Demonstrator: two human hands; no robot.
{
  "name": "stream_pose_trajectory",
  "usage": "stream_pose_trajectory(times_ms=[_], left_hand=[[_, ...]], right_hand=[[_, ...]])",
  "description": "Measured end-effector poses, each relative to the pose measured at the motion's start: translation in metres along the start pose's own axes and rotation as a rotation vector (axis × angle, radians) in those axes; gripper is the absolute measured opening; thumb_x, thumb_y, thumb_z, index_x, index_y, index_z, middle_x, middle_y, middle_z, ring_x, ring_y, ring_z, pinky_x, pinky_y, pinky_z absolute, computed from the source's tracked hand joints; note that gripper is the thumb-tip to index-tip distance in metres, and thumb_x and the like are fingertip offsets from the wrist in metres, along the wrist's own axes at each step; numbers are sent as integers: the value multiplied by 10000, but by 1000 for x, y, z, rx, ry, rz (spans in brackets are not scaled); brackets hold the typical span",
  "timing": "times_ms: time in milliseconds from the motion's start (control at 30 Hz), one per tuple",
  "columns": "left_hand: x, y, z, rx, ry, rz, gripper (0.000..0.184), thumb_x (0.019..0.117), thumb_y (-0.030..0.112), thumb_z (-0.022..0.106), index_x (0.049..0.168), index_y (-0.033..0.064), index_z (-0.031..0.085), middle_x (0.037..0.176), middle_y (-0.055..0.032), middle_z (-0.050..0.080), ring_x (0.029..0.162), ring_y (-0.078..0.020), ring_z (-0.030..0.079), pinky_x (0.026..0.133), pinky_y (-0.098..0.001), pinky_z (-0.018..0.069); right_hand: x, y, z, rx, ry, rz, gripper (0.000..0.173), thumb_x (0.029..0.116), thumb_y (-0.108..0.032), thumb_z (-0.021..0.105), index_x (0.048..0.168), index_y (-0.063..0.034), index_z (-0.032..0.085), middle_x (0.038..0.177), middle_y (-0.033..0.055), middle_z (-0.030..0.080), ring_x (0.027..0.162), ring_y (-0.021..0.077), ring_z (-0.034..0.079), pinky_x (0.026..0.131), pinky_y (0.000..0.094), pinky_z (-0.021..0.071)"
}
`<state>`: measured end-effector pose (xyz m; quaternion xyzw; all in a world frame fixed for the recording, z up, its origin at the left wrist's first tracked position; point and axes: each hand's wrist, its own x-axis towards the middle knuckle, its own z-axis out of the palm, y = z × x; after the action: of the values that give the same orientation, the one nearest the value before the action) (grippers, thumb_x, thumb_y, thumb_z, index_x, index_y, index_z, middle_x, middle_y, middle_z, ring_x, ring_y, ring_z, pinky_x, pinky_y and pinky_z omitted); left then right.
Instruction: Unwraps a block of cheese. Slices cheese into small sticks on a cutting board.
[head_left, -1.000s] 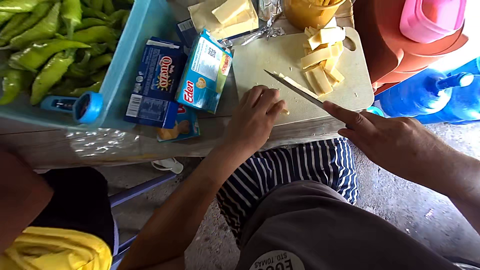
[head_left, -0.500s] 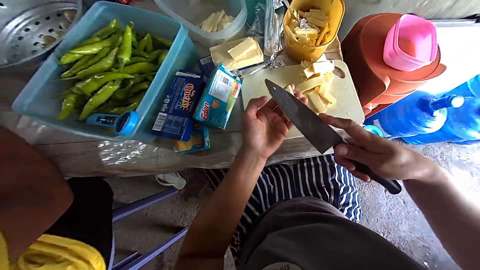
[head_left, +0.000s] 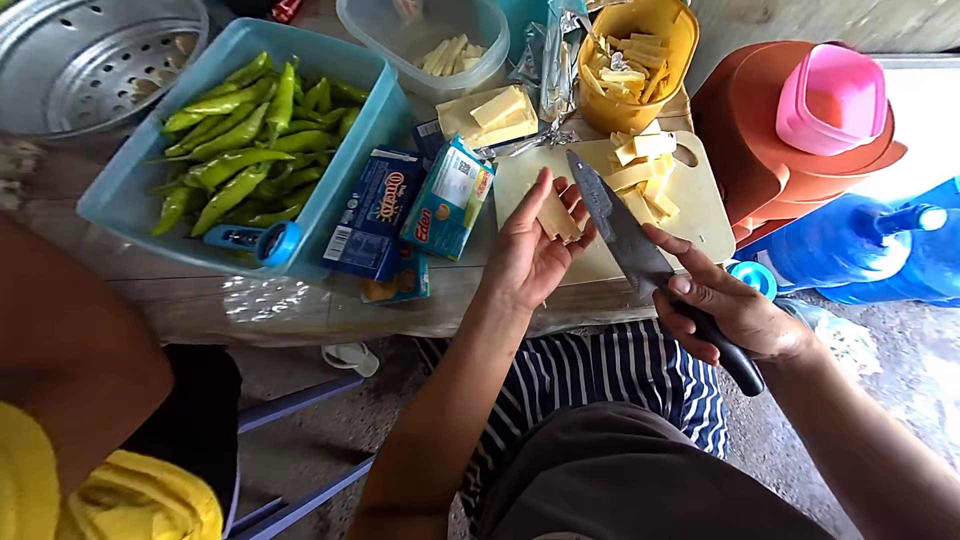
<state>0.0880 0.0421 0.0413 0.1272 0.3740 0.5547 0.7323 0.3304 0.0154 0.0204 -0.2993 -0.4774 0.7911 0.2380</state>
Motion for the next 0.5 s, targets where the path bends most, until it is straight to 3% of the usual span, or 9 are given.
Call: stream_pose_trajectory(times_ms=[33, 100, 167, 233, 300, 367, 433, 500], left_hand=[[1, 6, 2, 28, 7, -4, 336, 1101, 438, 379, 1077, 172, 582, 933, 27, 659, 859, -84, 691, 784, -265, 600], [5, 26, 7, 151, -9, 22, 437, 1103, 501, 283, 1178, 148, 530, 949, 16, 614, 801, -78, 658, 734, -237, 577], [15, 56, 17, 299, 24, 130, 426, 1128, 406, 258, 1318, 103, 489, 995, -5, 599, 773, -82, 631, 694, -230, 551], [37, 91, 23, 522, 109, 314, 298, 1119, 209, 334, 1303, 73, 525, 955, 6, 610, 740, -72, 612, 680, -225, 531], [67, 126, 24, 848, 203, 486, 299, 1053, 95, 415, 1324, 72, 538, 1070, -10, 588, 850, -78, 580, 752, -244, 493], [98, 154, 20, 1175, 309, 531, 374, 1069, 125, 392, 1422, 33, 475, 1257, -117, 565, 1068, -160, 574, 893, -316, 481], [122, 168, 20, 1383, 371, 443, 439, 1087, 145, 368, 1486, -36, 394, 1443, -250, 499, 1281, -309, 535, 1042, -462, 443], [135, 170, 22, 1523, 345, 332, 450, 1091, 179, 371, 1471, -56, 423, 1485, -279, 460, 1364, -378, 468, 1097, -563, 383]], right_hand=[[-1, -1, -1, 9, 14, -18, 543, 1087, -315, 393, 1590, -412, 214, 703, -23, 558, 444, 34, 539, 403, 155, 484], [-4, -2, -4, 29, 53, -54, 543, 1087, -334, 410, 1592, -407, 223, 699, -12, 556, 436, 44, 532, 397, 163, 484], [-7, -3, -8, 29, 94, -78, 534, 1088, -331, 403, 1587, -410, 231, 699, -10, 556, 430, 45, 530, 394, 167, 484], [-12, -3, -11, 38, 131, -97, 527, 1092, -316, 389, 1586, -411, 233, 708, -8, 560, 429, 44, 525, 393, 167, 481], [-16, -3, -13, 34, 163, -116, 534, 1092, -289, 359, 1594, -398, 212, 713, -14, 562, 428, 42, 523, 391, 165, 478], [-19, -1, -13, 32, 193, -130, 533, 1090, -281, 348, 1593, -388, 209, 719, -22, 565, 428, 38, 525, 388, 161, 477], [-21, 0, -13, 39, 217, -139, 545, 1084, -284, 360, 1596, -376, 197, 727, -25, 563, 432, 36, 519, 384, 161, 469], [-24, 1, -14, 41, 227, -143, 560, 1080, -301, 393, 1597, -369, 189, 725, -27, 560, 434, 36, 516, 381, 160, 465]])
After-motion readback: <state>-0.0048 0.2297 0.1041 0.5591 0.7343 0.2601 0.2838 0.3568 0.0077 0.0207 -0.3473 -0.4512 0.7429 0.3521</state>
